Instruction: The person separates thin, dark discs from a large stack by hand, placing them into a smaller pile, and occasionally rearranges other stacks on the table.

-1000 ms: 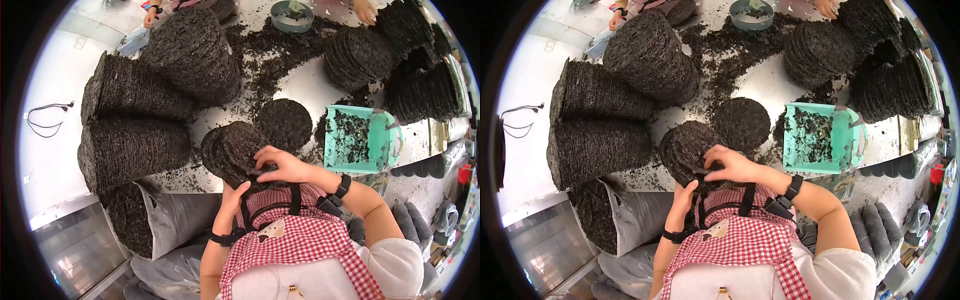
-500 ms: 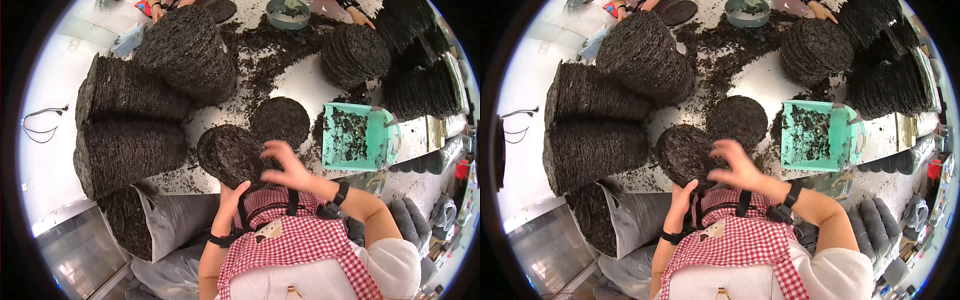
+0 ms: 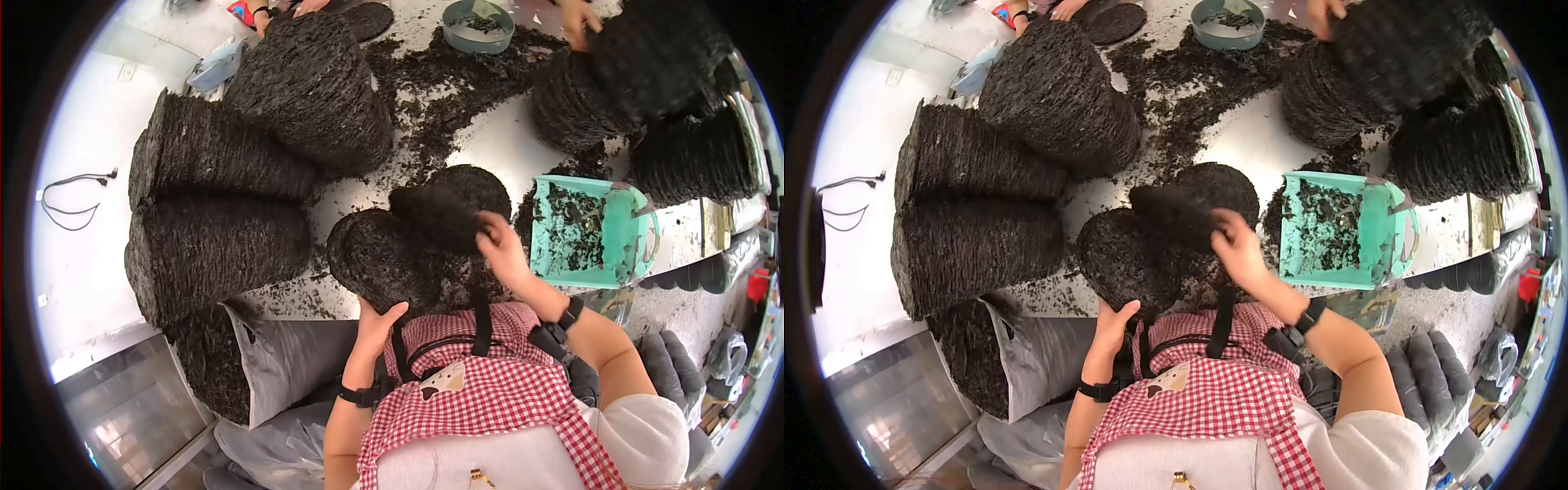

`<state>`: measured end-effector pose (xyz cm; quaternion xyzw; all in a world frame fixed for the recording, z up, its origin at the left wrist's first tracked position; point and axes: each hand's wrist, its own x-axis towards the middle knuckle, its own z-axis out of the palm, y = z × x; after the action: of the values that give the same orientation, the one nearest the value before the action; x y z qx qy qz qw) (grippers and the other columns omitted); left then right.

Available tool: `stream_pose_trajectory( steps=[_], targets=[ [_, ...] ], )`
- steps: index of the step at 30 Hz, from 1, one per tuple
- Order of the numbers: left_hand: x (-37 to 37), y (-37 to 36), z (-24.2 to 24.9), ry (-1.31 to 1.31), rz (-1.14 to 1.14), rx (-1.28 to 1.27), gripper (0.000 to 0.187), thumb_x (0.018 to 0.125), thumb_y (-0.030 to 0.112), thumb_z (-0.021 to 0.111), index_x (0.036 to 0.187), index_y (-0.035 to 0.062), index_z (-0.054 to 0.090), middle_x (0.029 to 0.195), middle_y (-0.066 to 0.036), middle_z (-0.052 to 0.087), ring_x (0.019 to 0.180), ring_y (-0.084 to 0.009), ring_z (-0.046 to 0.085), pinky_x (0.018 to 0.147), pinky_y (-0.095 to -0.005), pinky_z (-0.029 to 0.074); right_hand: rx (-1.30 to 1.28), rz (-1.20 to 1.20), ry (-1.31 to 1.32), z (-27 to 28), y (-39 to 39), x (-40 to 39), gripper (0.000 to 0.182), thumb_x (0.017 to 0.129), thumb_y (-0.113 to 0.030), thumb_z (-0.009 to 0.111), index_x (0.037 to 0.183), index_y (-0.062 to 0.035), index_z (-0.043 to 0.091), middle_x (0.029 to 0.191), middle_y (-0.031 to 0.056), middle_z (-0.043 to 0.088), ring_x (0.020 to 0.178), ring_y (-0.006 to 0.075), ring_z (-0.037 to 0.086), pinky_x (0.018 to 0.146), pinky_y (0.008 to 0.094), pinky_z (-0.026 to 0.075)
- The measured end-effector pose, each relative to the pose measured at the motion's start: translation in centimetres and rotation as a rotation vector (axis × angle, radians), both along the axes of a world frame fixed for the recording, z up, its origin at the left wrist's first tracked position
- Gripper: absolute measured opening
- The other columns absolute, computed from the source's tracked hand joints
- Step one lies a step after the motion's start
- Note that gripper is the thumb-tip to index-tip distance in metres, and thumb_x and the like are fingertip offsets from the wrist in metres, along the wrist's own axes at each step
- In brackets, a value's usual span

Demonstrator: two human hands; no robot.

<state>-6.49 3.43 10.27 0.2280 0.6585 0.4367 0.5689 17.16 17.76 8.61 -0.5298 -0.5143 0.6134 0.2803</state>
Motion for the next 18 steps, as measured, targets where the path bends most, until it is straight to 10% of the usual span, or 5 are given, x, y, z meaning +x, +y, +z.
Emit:
stream_pose_trajectory(
  steps=[2, 4, 6, 10, 18],
  targets=[
    [0.0, -0.5, -0.3, -0.035, 0.019, 0.01, 0.094, 0.072, 0.012, 0.076, 0.141, -0.0006, 0.013, 0.136, -0.016, 0.035, 0.123, -0.0253, 0.039, 0.105, -0.036, 0.032, 0.201, -0.291, -0.138, -10.4, 0.0, 1.8, 0.055, 0.083, -0.007, 0.062, 0.132, 0.0018, 0.037, 0.127, 0.0202, 0.046, 0.114, 0.0251, 0.047, 0.096, 0.0342, 0.037],
    [0.2, 0.2, -0.3, -0.036, 0.013, 0.03, 0.091, 0.073, 0.012, 0.075, 0.14, -0.0001, 0.015, 0.135, -0.015, 0.036, 0.123, -0.0252, 0.039, 0.105, -0.0362, 0.032, 0.414, -0.321, -0.56, -8.0, -0.2, 1.5, 0.051, 0.081, -0.011, 0.066, 0.126, -0.0005, 0.045, 0.13, 0.0195, 0.042, 0.12, 0.0282, 0.042, 0.102, 0.0367, 0.033],
    [0.8, 0.1, 0.7, -0.007, -0.027, 0.015, 0.084, 0.075, 0.014, 0.073, 0.14, 0.0013, 0.021, 0.134, -0.013, 0.038, 0.123, -0.0248, 0.04, 0.104, -0.0364, 0.033, 0.416, -0.02, -0.106, -3.6, -0.7, 0.5, 0.053, 0.074, -0.018, 0.071, 0.119, -0.0025, 0.049, 0.128, 0.0209, 0.044, 0.121, 0.0357, 0.04, 0.1, 0.0426, 0.035],
    [2.0, 0.8, 0.0, 0.018, -0.095, 0.033, 0.089, 0.071, 0.013, 0.077, 0.137, -0.0004, 0.019, 0.132, -0.015, 0.039, 0.121, -0.0242, 0.041, 0.104, -0.0362, 0.033, 0.609, 0.516, -0.018, 3.0, -3.6, -3.0, 0.046, 0.071, -0.025, 0.075, 0.107, -0.0034, 0.055, 0.134, 0.0187, 0.039, 0.126, 0.0363, 0.036, 0.104, 0.045, 0.032],
    [1.5, 0.5, 0.1, 0.025, 0.011, 0.013, 0.092, 0.072, 0.015, 0.078, 0.139, -0.0014, 0.017, 0.132, -0.016, 0.039, 0.12, -0.0241, 0.041, 0.103, -0.0353, 0.033, -0.022, 0.316, 0.04, 3.4, -0.8, -0.4, 0.038, 0.082, -0.016, 0.064, 0.114, 0.002, 0.055, 0.113, 0.0211, 0.058, 0.104, 0.0243, 0.059, 0.09, 0.0354, 0.045]
  ],
)
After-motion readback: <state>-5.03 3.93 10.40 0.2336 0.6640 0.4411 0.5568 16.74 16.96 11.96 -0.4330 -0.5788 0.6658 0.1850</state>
